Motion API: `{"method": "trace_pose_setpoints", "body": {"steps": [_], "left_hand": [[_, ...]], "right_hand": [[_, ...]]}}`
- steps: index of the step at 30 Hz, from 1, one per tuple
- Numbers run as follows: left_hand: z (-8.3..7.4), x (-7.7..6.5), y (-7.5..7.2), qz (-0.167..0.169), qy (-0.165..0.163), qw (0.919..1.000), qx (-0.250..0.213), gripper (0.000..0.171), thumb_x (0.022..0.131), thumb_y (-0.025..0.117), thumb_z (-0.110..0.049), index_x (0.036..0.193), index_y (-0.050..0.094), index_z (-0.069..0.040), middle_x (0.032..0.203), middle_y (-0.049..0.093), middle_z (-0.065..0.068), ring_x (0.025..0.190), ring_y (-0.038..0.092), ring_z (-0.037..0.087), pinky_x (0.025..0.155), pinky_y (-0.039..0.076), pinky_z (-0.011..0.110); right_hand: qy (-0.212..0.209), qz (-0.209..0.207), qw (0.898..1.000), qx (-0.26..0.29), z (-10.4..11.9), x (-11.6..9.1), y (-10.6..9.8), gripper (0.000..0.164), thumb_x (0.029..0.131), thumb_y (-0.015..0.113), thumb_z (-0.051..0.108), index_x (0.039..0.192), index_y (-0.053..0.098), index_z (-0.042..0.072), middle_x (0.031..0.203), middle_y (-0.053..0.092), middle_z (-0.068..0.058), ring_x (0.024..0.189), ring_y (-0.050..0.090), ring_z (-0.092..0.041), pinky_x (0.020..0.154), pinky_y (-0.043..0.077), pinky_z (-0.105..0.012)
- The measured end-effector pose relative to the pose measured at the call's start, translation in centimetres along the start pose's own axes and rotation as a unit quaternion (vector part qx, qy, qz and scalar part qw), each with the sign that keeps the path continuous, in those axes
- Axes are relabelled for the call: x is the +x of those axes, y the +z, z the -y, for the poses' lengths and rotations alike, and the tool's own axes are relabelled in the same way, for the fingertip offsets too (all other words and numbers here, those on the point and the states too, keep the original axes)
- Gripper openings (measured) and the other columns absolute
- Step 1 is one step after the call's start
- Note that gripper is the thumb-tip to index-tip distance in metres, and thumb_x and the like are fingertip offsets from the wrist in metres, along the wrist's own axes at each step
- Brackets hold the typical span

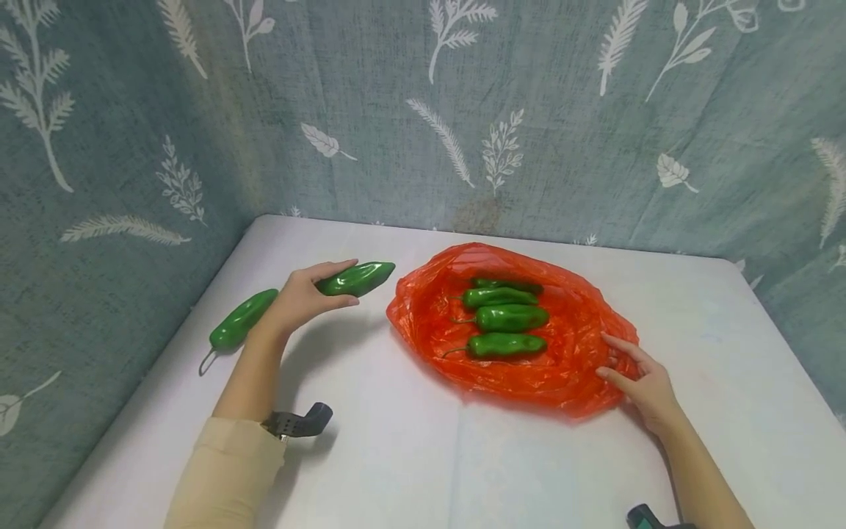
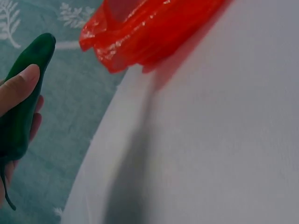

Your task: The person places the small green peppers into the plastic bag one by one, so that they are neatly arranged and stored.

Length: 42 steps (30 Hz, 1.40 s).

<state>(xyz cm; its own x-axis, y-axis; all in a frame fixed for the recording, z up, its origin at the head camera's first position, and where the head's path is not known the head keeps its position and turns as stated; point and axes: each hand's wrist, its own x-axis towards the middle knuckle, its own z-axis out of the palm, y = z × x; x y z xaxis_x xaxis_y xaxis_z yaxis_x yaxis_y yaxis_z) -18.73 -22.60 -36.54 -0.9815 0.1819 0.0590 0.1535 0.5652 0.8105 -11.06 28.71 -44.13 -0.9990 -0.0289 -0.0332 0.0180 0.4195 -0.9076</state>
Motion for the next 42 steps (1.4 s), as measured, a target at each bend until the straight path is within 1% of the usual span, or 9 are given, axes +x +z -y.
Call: {"method": "trace_pose_setpoints", "body": {"steps": [3, 7, 9, 19, 25, 29, 35, 38, 42], "left_hand": [[-0.5, 0.6, 0.3, 0.004, 0.02, 0.9998, -0.005, 0.066, 0.074, 0.082, -0.022, 0.134, 0.056, -0.016, 0.135, 0.055, 0.011, 0.116, 0.053, 0.027, 0.094, 0.044, 0.042], [-1.4, 1.5, 0.8, 0.011, 0.046, 0.9988, -0.011, 0.064, 0.074, 0.082, -0.02, 0.133, 0.057, -0.015, 0.132, 0.057, 0.011, 0.108, 0.057, 0.025, 0.089, 0.047, 0.037], [-1.9, 1.9, 1.0, 0.015, 0.056, 0.9983, -0.013, 0.064, 0.074, 0.082, -0.02, 0.133, 0.056, -0.014, 0.131, 0.058, 0.011, 0.106, 0.057, 0.025, 0.089, 0.048, 0.037], [-4.3, 3.7, 2.8, 0.043, 0.105, 0.9935, -0.009, 0.058, 0.078, 0.077, -0.014, 0.132, 0.057, -0.01, 0.127, 0.06, 0.012, 0.102, 0.059, 0.025, 0.088, 0.051, 0.041], [-5.9, 4.8, 4.2, 0.059, 0.128, 0.9899, -0.014, 0.058, 0.079, 0.077, -0.016, 0.133, 0.056, -0.011, 0.127, 0.06, 0.01, 0.1, 0.06, 0.024, 0.085, 0.052, 0.038], [-7.2, 5.9, 5.4, 0.07, 0.14, 0.9876, -0.013, 0.058, 0.08, 0.076, -0.016, 0.134, 0.055, -0.013, 0.129, 0.058, 0.01, 0.099, 0.06, 0.023, 0.085, 0.053, 0.036], [-9.3, 7.3, 7.4, 0.093, 0.159, 0.9829, 0.002, 0.057, 0.082, 0.074, -0.019, 0.135, 0.054, -0.015, 0.131, 0.057, 0.009, 0.104, 0.059, 0.023, 0.087, 0.052, 0.035], [-10.0, 7.9, 8.5, 0.101, 0.178, 0.9788, 0.002, 0.055, 0.084, 0.071, -0.018, 0.136, 0.054, -0.016, 0.133, 0.055, 0.009, 0.108, 0.056, 0.023, 0.087, 0.051, 0.035], [-10.4, 8.6, 10.4, 0.116, 0.21, 0.9707, 0.013, 0.053, 0.086, 0.068, -0.016, 0.136, 0.053, -0.014, 0.131, 0.055, 0.01, 0.108, 0.055, 0.022, 0.09, 0.049, 0.034]], "right_hand": [[0.01, 0.003, 1.0, 0.007, -0.1, -0.1, 0.0, 0.058, 0.091, 0.063, 0.029, 0.144, 0.041, 0.018, 0.137, 0.039, 0.001, 0.109, 0.041, 0.005, 0.079, 0.047, -0.01], [0.01, 0.001, 1.0, 0.022, -0.4, -0.1, 0.1, 0.058, 0.09, 0.064, 0.028, 0.143, 0.042, 0.017, 0.129, 0.042, 0.012, 0.106, 0.044, 0.005, 0.079, 0.048, -0.01], [0.01, -0.001, 1.0, 0.022, -0.5, -0.1, 0.1, 0.057, 0.09, 0.064, 0.027, 0.142, 0.043, 0.017, 0.126, 0.043, 0.015, 0.105, 0.045, 0.006, 0.079, 0.048, -0.01], [-0.003, -0.001, 1.0, 0.026, -0.6, 0.0, 0.1, 0.055, 0.091, 0.064, 0.025, 0.141, 0.044, 0.015, 0.12, 0.044, 0.02, 0.104, 0.047, 0.007, 0.079, 0.048, -0.01], [-0.002, -0.002, 1.0, 0.018, -0.7, 0.1, 0.0, 0.056, 0.09, 0.064, 0.026, 0.141, 0.044, 0.014, 0.123, 0.044, 0.016, 0.104, 0.046, 0.007, 0.079, 0.048, -0.011], [-0.004, -0.002, 1.0, 0.015, -0.7, 0.2, -0.1, 0.057, 0.09, 0.064, 0.027, 0.142, 0.043, 0.015, 0.125, 0.044, 0.014, 0.105, 0.046, 0.006, 0.079, 0.048, -0.011], [-0.016, 0.003, 1.0, 0.025, -0.4, 0.2, -0.1, 0.056, 0.09, 0.064, 0.023, 0.141, 0.044, 0.013, 0.117, 0.048, 0.021, 0.103, 0.048, 0.007, 0.079, 0.048, -0.011], [-0.025, 0.003, 0.999, 0.028, -0.3, 0.1, -0.2, 0.054, 0.091, 0.064, 0.02, 0.14, 0.045, 0.012, 0.115, 0.049, 0.023, 0.103, 0.048, 0.007, 0.079, 0.049, -0.011], [-0.023, 0.005, 0.999, 0.035, -0.3, 0.1, -0.2, 0.054, 0.091, 0.063, 0.02, 0.14, 0.044, 0.011, 0.116, 0.049, 0.023, 0.103, 0.049, 0.007, 0.079, 0.049, -0.012]]}}
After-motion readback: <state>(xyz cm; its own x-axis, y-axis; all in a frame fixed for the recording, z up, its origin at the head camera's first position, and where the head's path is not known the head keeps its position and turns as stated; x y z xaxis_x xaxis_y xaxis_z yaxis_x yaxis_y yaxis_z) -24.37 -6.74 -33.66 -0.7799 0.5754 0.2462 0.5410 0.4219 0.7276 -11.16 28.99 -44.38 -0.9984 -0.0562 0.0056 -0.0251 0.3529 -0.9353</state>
